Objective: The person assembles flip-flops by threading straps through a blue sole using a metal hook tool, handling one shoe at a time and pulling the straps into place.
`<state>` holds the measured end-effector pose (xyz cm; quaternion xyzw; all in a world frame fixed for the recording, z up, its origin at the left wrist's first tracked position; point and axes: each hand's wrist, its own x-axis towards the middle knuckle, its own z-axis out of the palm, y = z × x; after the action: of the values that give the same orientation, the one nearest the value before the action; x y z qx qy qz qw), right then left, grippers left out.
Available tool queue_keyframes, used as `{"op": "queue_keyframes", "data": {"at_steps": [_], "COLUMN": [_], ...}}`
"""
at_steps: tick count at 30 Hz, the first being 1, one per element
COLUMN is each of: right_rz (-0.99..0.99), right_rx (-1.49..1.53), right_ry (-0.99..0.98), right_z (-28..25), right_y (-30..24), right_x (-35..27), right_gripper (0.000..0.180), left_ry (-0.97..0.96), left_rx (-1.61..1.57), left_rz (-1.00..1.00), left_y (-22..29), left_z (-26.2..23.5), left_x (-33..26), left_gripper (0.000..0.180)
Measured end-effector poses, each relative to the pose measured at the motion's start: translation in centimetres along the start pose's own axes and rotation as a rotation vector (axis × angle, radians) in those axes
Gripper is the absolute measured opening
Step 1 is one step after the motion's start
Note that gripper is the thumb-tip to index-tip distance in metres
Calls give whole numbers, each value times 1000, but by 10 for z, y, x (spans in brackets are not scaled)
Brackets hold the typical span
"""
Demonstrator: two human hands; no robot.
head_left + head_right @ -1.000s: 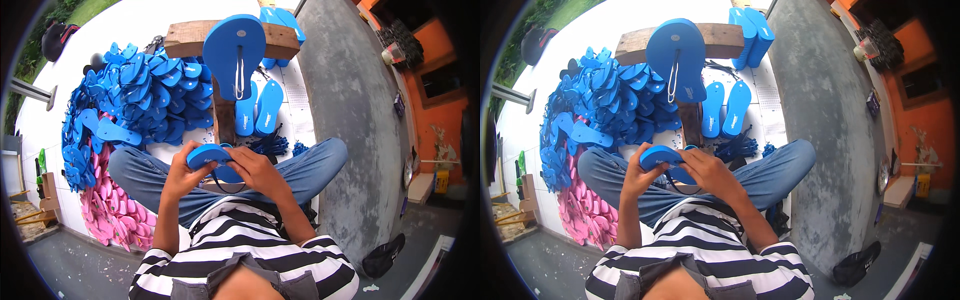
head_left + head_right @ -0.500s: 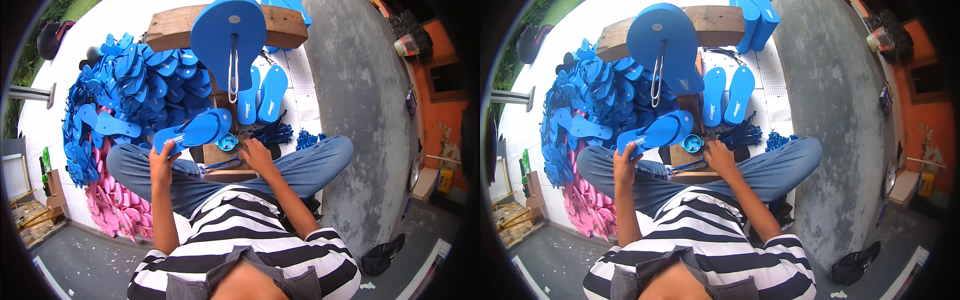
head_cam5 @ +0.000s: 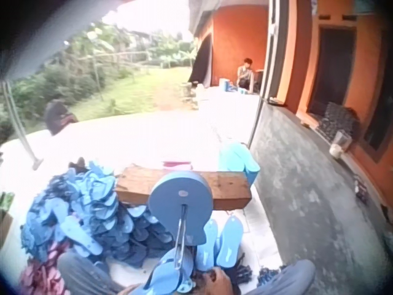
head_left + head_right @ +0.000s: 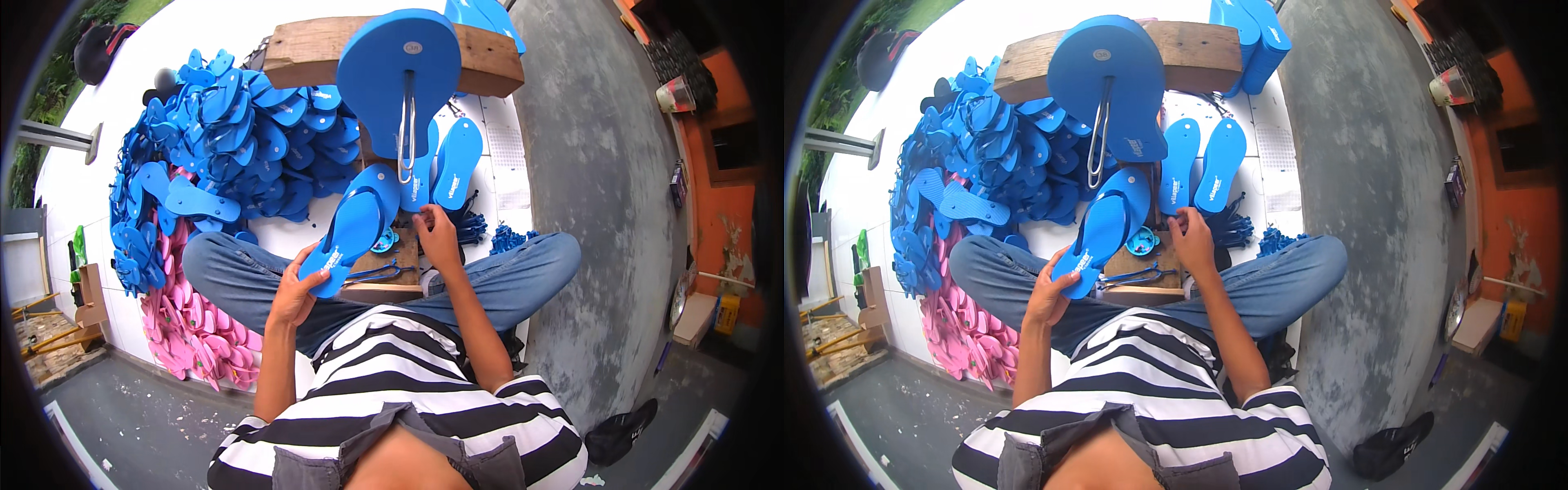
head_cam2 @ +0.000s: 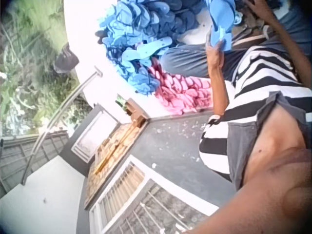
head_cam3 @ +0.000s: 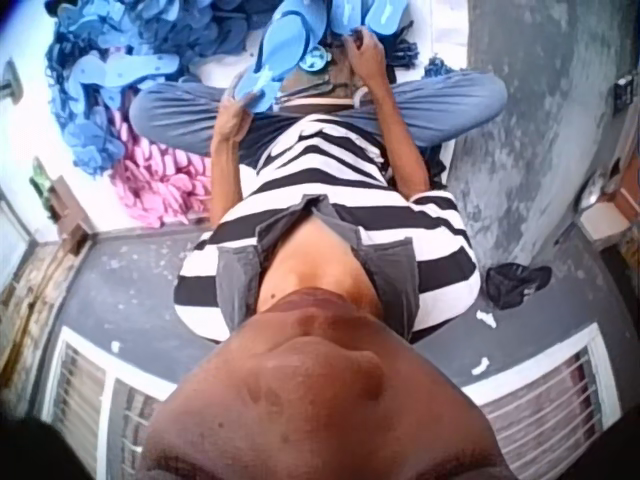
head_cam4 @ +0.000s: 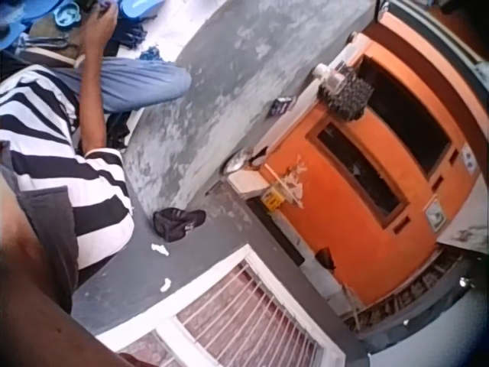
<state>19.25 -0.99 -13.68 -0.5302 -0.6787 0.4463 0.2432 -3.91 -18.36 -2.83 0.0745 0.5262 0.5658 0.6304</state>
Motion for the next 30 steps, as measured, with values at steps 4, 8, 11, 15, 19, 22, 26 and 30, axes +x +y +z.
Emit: {"op": "queue_keyframes", "data": {"at_steps": [4,8,11,15,19,22,26,30], "right_rz": [258,230,146,213,173,22,-28,-284], "right_rx": [677,757,761,813,648,479,-43,-338], "right_ry": [-270,-452,-562,-580,-591,-497,-472,-537], "right_z": [7,30,56,86,75,64,38,41], "right_y": [-12,-51,-53,-45,-33,-14,-5,4], "right_x": [5,-14,-24,-33,-29,-26,-18,-34], "right_gripper": [52,56,56,47,33,26,22,24], "left_ry": [8,-92,14,243,445,399,350,305], "left_rx": [14,446,513,645,1137,1183,1174,1276], "left_rz": [9,-49,7,254,579,469,405,159], "left_y": [-7,-24,-25,-30,9,43,33,-20], "left_z": [-7,-13,2,-19,-25,-21,-51,-144], "left_x": [11,15,17,44,90,130,195,246], "left_gripper": [70,59,52,50,41,38,39,43]}}
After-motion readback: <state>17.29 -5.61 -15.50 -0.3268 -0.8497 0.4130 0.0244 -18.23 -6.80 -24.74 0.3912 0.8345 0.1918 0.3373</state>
